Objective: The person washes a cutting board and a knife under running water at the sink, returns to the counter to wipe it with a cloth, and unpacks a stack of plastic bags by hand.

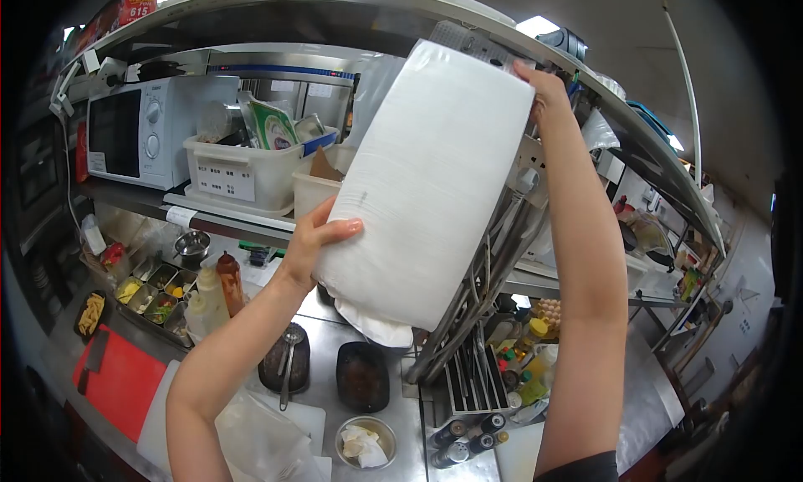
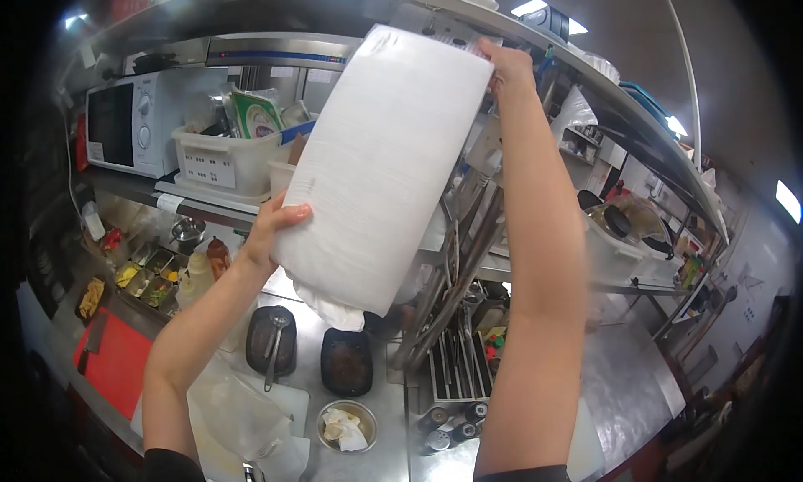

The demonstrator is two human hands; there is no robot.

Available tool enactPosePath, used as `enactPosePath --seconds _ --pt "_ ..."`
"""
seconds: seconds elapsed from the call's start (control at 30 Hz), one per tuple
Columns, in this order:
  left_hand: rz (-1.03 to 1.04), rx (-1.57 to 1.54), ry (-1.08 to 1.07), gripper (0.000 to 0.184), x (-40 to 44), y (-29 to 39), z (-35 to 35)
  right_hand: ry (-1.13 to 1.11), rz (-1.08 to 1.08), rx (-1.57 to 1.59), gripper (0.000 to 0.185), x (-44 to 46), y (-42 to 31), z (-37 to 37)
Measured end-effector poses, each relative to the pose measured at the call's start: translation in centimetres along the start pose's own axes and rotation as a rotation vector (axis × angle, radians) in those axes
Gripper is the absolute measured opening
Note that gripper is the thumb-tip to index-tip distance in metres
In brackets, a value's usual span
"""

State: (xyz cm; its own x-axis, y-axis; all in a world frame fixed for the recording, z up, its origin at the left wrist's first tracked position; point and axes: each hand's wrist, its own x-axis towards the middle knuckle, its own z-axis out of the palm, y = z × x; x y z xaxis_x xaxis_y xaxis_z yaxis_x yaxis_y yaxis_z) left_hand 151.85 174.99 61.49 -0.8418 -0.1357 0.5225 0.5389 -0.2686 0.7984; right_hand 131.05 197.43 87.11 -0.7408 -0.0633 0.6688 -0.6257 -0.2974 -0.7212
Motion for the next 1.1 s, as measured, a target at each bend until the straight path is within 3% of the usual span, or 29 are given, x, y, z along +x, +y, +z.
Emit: enactPosePath --seconds 0.2,0.27,0.3,0.33,0.4,0.43,0.53,0.6,0.63,0.67,0.7,0.73,0.8,0.87,0.9,0.97,1.03,1.07,1.1 --pt "0.027 0.041 0.028 0.074 -1.0 0.0 -0.1 -0.128 -0.029 -0.305 0.026 -1.4 -0.8 -1.0" --pt "0.024 0.041 -0.017 0.078 -1.0 -0.7 -0.4 0.055 -0.362 -1.113 0.036 -1.1 -1.4 -1.3" --pt "0.0 0.044 -0.013 0.081 -1.2 -1.2 -0.4 0.156 -0.635 -1.351 0.046 -3.5 -2.0 -0.8" --pt "0.052 0.154 -0.012 0.085 -1.4 -1.7 -0.1 0.131 -0.672 -1.299 0.048 -4.6 -2.2 -0.4" --pt "0.068 0.527 0.015 0.094 -2.4 -2.3 -1.1 -0.051 -1.124 -1.113 0.031 -6.6 -1.1 -0.5" --pt "0.104 0.727 0.008 0.097 -2.9 -3.4 -3.3 -0.047 -1.293 -1.291 0.033 -9.3 -1.6 0.2" --pt "0.051 0.976 0.371 0.086 -9.7 -3.0 -10.9 -0.829 -1.076 -1.028 0.042 -13.1 -1.1 -3.3" --pt "-0.152 1.035 0.786 0.07 -17.2 -3.1 -16.4 -0.615 -1.083 -1.172 0.024 -22.7 0.9 -3.0" --pt "-0.063 1.3 0.96 0.065 -22.4 -7.5 -25.1 -0.708 -1.02 -1.088 0.023 -25.8 1.7 -3.6" --pt "-0.34 1.314 1.003 0.066 -27.3 -5.3 -24.8 -0.722 -1.001 -1.151 0.021 -29.2 1.7 -4.2" --pt "-0.501 1.425 1.216 0.065 -32.4 -7.0 -27.3 -0.792 -0.953 -1.156 0.019 -32.3 2.5 -4.3" --pt "-0.708 1.387 1.213 0.07 -35.9 -6.8 -27.8 -0.853 -0.85 -1.121 0.019 -35.0 3.5 -4.5" --pt "-1.059 0.702 1.362 0.076 -39.2 -8.1 -28.0 -0.942 -0.61 -1.058 0.018 -39.2 5.7 -4.4" --pt "-0.943 0.496 1.417 0.066 -40.1 -11.3 -27.3 -1.01 -0.421 -1.006 0.016 -42.4 7.7 -3.2" --pt "-0.789 0.382 1.44 0.053 -39.7 -13.2 -26.9 -0.999 -0.234 -1.022 0.016 -43.5 8.5 -2.5" --pt "-0.604 0.267 1.42 0.04 -38.7 -15.8 -26.8 -1.027 -0.247 -0.907 0.016 -44.8 9.1 -0.6" --pt "-0.636 -0.14 1.406 0.029 -37.5 -17.9 -26.6 -1.101 -0.428 -0.885 0.016 -45.4 8.5 1.3" --pt "-0.634 -0.14 1.377 0.029 -37.5 -19.1 -27.3 -1.12 -0.407 -0.918 0.018 -45.6 7.9 1.9" --pt "-0.53 -0.235 1.198 0.033 -37.6 -19.7 -28.0 -1.134 -0.382 -0.946 0.02 -45.6 7.4 2.3"
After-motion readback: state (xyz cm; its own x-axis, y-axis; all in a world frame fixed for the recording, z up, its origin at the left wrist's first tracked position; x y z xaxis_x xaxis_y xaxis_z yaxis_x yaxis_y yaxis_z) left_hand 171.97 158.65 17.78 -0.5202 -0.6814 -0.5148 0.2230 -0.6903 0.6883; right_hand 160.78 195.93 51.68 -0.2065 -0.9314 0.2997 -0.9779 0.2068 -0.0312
